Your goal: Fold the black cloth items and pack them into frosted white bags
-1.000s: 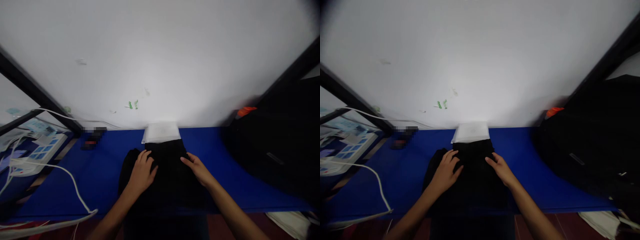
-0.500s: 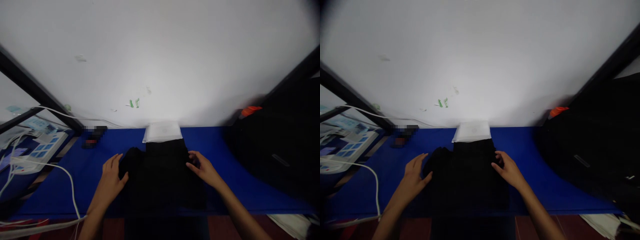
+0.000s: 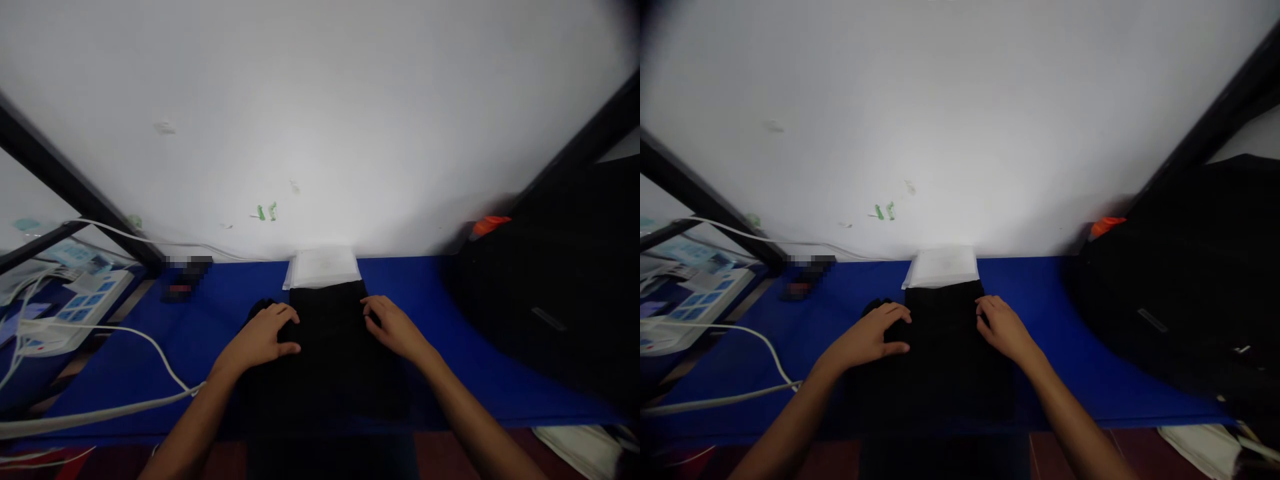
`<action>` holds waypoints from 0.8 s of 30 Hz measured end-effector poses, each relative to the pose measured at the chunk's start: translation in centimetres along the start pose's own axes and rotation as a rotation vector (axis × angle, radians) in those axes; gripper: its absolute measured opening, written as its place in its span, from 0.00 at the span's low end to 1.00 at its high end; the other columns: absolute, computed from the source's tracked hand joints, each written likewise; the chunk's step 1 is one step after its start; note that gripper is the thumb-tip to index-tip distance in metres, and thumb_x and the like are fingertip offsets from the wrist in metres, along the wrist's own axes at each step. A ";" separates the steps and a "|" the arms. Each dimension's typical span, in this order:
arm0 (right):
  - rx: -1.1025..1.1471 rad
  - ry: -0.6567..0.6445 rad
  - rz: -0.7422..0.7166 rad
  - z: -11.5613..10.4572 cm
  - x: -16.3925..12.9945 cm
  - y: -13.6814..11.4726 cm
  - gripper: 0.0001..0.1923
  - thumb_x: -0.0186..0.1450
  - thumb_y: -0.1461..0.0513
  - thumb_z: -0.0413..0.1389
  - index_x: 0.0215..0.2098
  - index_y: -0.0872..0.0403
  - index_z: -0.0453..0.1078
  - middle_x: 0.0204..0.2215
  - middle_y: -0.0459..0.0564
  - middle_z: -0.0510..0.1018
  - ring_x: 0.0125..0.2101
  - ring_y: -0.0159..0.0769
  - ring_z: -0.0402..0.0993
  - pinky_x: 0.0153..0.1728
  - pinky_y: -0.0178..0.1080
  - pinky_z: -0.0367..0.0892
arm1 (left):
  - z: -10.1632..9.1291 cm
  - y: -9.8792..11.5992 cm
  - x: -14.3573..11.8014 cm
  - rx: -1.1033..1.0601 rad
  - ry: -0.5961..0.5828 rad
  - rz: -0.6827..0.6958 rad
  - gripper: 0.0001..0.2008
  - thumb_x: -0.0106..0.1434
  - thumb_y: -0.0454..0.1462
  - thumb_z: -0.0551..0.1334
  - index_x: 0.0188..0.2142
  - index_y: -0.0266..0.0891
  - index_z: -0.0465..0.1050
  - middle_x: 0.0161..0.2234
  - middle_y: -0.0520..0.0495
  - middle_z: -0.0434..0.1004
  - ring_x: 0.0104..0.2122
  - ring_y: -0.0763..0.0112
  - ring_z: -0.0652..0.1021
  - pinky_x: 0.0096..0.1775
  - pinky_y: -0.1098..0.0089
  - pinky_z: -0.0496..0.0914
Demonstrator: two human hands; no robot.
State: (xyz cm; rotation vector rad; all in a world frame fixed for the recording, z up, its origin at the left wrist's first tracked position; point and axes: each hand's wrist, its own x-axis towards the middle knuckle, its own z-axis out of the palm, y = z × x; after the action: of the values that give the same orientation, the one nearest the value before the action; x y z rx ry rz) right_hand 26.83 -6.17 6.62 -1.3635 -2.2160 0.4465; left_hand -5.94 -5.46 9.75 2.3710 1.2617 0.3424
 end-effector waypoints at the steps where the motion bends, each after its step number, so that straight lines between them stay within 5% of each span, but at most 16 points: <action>1: 0.007 0.012 0.015 -0.2 0.3 0.0 0.05 0.65 0.65 0.50 0.37 0.51 0.67 0.44 0.55 0.77 0.45 0.45 0.73 0.45 0.47 0.68 | 0.0 0.1 0.0 0.001 -0.028 0.002 0.19 0.54 0.44 0.70 0.45 0.46 0.74 0.48 0.46 0.75 0.48 0.55 0.75 0.49 0.61 0.67; 4: 0.014 0.039 0.080 -0.8 1.1 -0.1 0.06 0.66 0.63 0.49 0.39 0.51 0.67 0.35 0.51 0.77 0.35 0.41 0.74 0.37 0.42 0.67 | 0.2 -0.1 0.3 -0.024 -0.026 0.010 0.12 0.58 0.41 0.66 0.42 0.46 0.75 0.42 0.47 0.77 0.43 0.58 0.76 0.45 0.64 0.67; 8: -0.003 0.091 0.120 -1.0 3.0 0.4 0.07 0.68 0.60 0.48 0.41 0.50 0.67 0.31 0.49 0.76 0.30 0.39 0.73 0.32 0.38 0.64 | 0.2 -1.1 2.4 -0.058 0.123 -0.090 0.07 0.67 0.39 0.56 0.38 0.44 0.73 0.34 0.48 0.78 0.35 0.62 0.77 0.37 0.68 0.67; 11: -0.105 0.199 0.165 -0.6 4.8 1.1 0.10 0.69 0.60 0.47 0.43 0.52 0.68 0.34 0.53 0.77 0.35 0.44 0.74 0.36 0.42 0.67 | 0.5 -1.6 4.1 0.087 0.340 -0.229 0.10 0.68 0.41 0.55 0.44 0.41 0.71 0.39 0.43 0.77 0.38 0.58 0.77 0.38 0.66 0.68; 14: -0.209 0.348 0.155 0.0 5.2 1.2 0.14 0.69 0.60 0.47 0.49 0.55 0.67 0.44 0.61 0.75 0.46 0.52 0.70 0.44 0.49 0.69 | 1.2 -1.6 4.2 0.186 0.503 -0.191 0.12 0.69 0.39 0.54 0.49 0.38 0.69 0.44 0.38 0.74 0.44 0.55 0.75 0.44 0.61 0.68; 18: -0.134 0.282 -0.033 1.0 2.7 -0.2 0.15 0.70 0.60 0.49 0.53 0.53 0.67 0.48 0.60 0.74 0.50 0.51 0.68 0.51 0.53 0.67 | 2.6 -1.7 1.5 0.118 0.404 -0.045 0.10 0.69 0.42 0.55 0.42 0.41 0.72 0.40 0.43 0.73 0.42 0.58 0.74 0.46 0.61 0.68; 21: -0.045 0.072 -0.130 2.1 0.5 -1.1 0.13 0.69 0.60 0.52 0.51 0.51 0.69 0.48 0.57 0.74 0.50 0.49 0.70 0.51 0.51 0.69 | 3.5 -2.4 -0.5 0.047 0.296 -0.089 0.12 0.65 0.46 0.61 0.41 0.41 0.73 0.40 0.44 0.74 0.42 0.57 0.74 0.45 0.60 0.69; 24: -0.047 0.004 -0.106 2.7 -0.1 -1.1 0.11 0.67 0.62 0.56 0.48 0.54 0.71 0.52 0.60 0.73 0.54 0.51 0.68 0.54 0.53 0.67 | 3.2 -2.5 -1.3 0.025 0.289 -0.110 0.11 0.66 0.45 0.59 0.40 0.41 0.72 0.40 0.44 0.74 0.42 0.57 0.74 0.46 0.58 0.69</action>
State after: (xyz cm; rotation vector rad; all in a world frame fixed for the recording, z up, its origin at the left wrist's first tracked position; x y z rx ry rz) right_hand 24.53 -6.80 4.88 -1.2614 -2.2960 0.3557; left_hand -7.19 -6.16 5.71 2.3210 1.5259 0.6558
